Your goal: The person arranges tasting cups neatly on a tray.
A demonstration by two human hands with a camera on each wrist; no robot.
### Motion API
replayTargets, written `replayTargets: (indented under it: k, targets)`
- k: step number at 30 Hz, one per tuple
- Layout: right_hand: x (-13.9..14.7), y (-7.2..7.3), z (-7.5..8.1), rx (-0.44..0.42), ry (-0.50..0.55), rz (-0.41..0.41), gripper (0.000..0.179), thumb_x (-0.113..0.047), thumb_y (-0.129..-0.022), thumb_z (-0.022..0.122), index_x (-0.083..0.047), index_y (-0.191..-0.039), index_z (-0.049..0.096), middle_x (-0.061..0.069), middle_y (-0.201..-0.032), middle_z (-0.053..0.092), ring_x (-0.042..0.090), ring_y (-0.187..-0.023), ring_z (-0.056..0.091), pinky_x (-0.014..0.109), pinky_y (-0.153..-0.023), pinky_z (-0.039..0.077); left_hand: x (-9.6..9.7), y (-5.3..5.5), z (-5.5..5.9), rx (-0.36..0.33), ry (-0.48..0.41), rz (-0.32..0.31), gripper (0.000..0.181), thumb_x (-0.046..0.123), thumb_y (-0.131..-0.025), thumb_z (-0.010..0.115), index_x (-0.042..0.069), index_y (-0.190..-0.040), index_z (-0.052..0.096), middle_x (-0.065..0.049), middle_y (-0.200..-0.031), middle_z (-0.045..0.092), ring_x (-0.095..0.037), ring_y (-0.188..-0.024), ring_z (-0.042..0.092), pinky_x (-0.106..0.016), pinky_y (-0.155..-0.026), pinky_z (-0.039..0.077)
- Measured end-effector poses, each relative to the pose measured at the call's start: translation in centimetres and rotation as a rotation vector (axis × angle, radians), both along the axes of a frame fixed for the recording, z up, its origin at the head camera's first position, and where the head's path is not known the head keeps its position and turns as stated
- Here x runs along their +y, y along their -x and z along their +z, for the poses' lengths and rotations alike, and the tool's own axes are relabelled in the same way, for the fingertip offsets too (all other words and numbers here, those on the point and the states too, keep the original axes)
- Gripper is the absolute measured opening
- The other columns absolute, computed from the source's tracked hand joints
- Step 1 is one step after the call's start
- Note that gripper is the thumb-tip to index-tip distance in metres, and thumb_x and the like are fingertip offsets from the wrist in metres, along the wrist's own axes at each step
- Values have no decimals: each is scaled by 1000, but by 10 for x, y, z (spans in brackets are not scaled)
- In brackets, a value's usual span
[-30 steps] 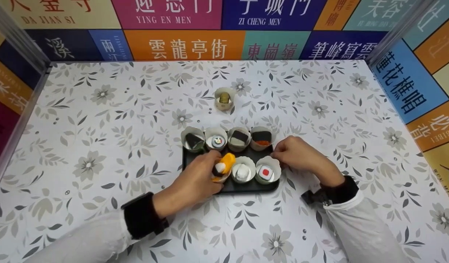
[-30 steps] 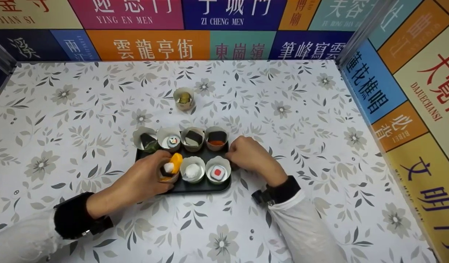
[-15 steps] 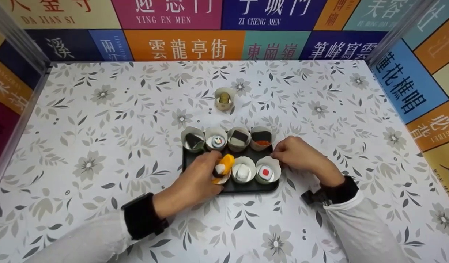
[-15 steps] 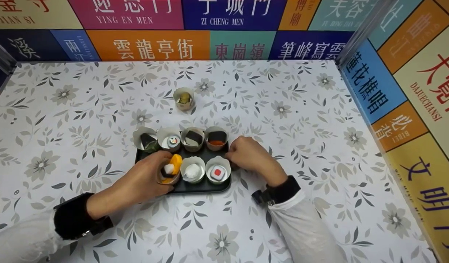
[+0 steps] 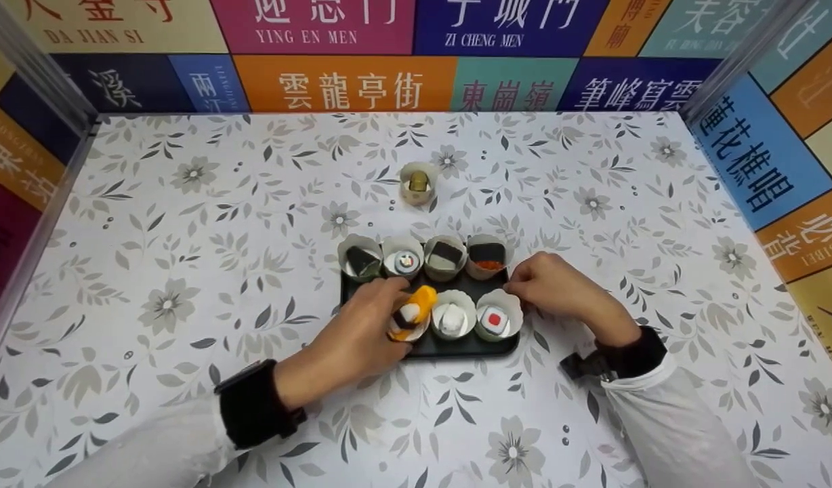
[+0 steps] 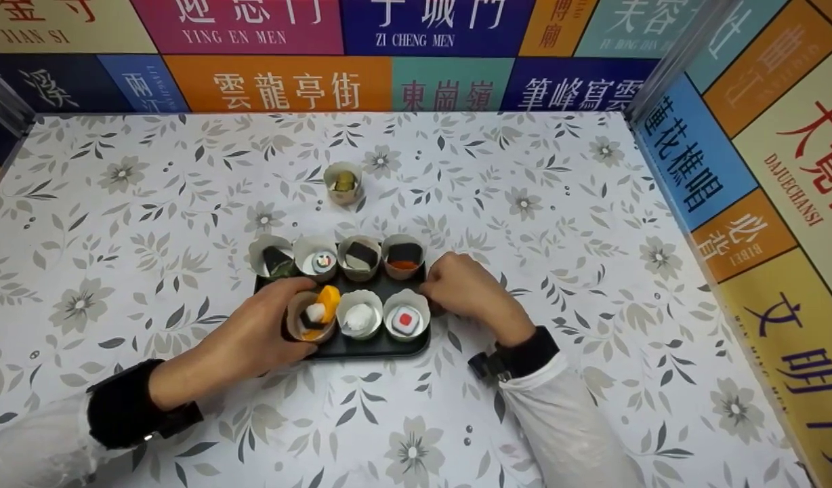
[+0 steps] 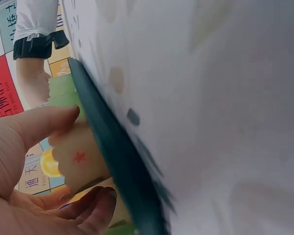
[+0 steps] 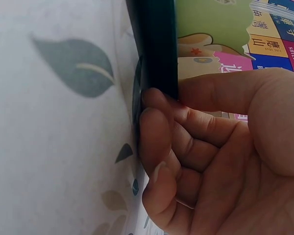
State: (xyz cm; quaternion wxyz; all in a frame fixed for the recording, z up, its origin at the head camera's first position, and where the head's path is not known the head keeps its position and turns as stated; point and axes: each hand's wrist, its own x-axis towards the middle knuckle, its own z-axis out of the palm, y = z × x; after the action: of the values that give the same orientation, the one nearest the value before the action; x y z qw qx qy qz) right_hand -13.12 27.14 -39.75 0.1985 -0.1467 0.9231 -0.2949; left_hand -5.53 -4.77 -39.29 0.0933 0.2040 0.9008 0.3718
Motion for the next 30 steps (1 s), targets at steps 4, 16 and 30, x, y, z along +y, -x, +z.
replayTargets:
  k: [4, 16, 30]
  targets:
    - [0, 0, 0, 9, 1, 5, 27, -13, -93, 63, -12, -67, 71, -6, -59, 59, 10, -52, 52, 25, -51, 41, -7, -4, 6, -4, -17, 15, 88, 13, -75, 94, 2, -149, 48, -16, -143, 55, -30, -131, 52, -41, -111, 45]
    - [0, 0, -1, 17, 9, 9, 26, -13, -92, 64, -12, -67, 72, -6, -60, 59, 11, -53, 52, 25, -51, 42, -24, -3, 12, 211, -108, 71, 71, 22, -78, 93, 1, -136, 58, -12, -130, 63, -27, -122, 57, -42, -107, 46]
    - [2, 0, -1, -19, 11, -20, 24, -15, -94, 65, -10, -73, 75, 0, -63, 63, 11, -52, 53, 26, -52, 43, -22, 46, 28, 365, -145, 88, 63, 29, -85, 85, 1, -136, 61, -11, -127, 66, -28, -118, 57, -41, -104, 44]
